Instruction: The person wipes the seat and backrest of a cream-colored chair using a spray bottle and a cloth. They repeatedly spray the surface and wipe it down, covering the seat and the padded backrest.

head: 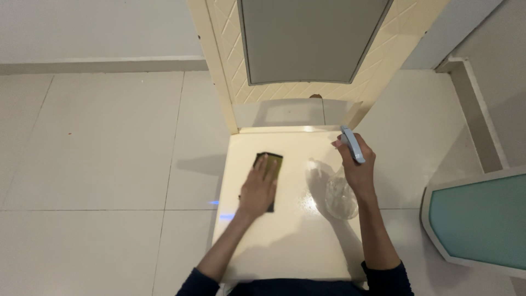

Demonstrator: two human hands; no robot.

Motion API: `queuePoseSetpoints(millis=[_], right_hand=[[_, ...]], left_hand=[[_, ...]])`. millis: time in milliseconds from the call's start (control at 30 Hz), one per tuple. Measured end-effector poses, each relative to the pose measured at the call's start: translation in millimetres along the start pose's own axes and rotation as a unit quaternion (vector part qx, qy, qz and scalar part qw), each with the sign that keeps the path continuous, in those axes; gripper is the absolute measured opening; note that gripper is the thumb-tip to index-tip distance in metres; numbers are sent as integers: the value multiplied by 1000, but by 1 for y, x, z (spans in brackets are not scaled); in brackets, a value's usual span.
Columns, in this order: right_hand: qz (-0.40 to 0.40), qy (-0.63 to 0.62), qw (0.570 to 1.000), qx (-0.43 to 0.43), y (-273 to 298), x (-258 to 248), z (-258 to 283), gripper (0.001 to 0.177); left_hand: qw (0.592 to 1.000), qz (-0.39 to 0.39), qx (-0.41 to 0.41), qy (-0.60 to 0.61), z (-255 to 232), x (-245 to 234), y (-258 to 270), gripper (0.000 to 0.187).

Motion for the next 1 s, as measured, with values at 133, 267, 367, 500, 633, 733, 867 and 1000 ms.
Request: queuePoseSetpoints(millis=[133,267,367,500,633,733,867,1000], right_hand=[[0,9,1000,3,-1,-1,-1,20],[3,9,999,-41,1,-2,2,19],[-1,21,1000,-23,3,-2,1,19],[-5,23,1000,-8,6,-4,1,19],[-7,-4,999,-47,5,-6,4,21],[-7,11,999,-32,3,-8,1,22],[-4,13,1000,10,0,-7,-2,20],[12,-3,999,-31,0,-3,5,19]], left_hand=[[998,-51,-17,-26,39,-2,-28,61],[993,-93,-62,-45,59,7,-71,59],[991,-63,-103,-63,42,26,-100,60],[991,-39,-52,-113,-9,41,-114,60],[996,-44,8,-75,-58,41,-85,62],[998,-30,51,-20,-64,32,-49,60],[999,-7,26,-18,-26,13,-24,61],[997,-75,-13,-5,31,-11,-20,62]])
Point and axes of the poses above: each hand's wrist, its own y-axis away from the middle knuckle, its own x-axis out of the palm, z = x × y, the point moved 5 cm from there along -y, towards the middle knuckle, and after that the axes turned 1 degree about x, right-handed, at the moved point
